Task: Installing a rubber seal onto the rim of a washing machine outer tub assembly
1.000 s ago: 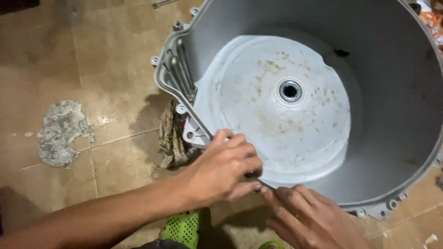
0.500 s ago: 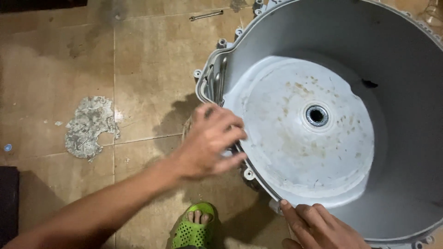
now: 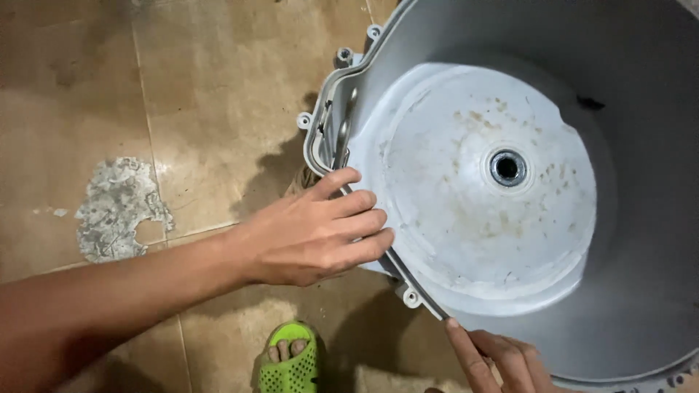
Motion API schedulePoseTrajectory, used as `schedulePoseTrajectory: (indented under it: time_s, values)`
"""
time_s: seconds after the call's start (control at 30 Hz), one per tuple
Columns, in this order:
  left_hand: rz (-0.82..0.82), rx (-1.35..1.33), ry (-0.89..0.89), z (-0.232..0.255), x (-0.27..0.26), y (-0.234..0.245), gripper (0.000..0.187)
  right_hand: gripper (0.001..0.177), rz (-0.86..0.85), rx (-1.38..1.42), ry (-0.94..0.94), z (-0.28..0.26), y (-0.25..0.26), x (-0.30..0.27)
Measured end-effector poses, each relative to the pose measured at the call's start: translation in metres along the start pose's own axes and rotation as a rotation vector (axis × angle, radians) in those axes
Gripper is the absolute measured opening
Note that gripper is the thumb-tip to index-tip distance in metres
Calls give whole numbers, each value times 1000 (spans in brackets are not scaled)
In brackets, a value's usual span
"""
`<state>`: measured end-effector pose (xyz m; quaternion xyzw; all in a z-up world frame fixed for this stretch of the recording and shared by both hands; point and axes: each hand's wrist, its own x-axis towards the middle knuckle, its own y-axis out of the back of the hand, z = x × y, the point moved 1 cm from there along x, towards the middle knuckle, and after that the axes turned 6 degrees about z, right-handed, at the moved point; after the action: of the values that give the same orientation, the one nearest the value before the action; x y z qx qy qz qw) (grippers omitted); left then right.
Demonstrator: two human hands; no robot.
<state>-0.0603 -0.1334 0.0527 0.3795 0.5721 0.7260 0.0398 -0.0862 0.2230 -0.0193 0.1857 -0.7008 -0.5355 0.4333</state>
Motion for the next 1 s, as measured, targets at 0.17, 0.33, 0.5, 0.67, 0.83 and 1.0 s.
schedulePoseTrajectory:
  time_s: [0.17, 0.33, 0.5, 0.67, 0.83, 1.0]
  values:
    - [-11, -41, -106, -18, 7, 2, 22, 69, -17, 83, -77, -5, 17, 3]
    - [-60, 10, 56, -28, 0, -5, 14, 24, -95, 208, -385, 25, 28, -16]
    - [-19, 40, 59, -18, 7, 8, 13, 15, -561, 61, -963, 41, 19, 1]
    - [-212, 17, 151, -27, 17, -5, 6, 17, -456, 159, -1196, 28, 27, -2]
    - [-434, 23, 233, -35, 27, -5, 14, 26, -295, 168, -930, 26, 28, -21]
    - [-431, -52, 259, -41, 33, 3, 18, 31, -165, 2, -351, 22, 31, -36]
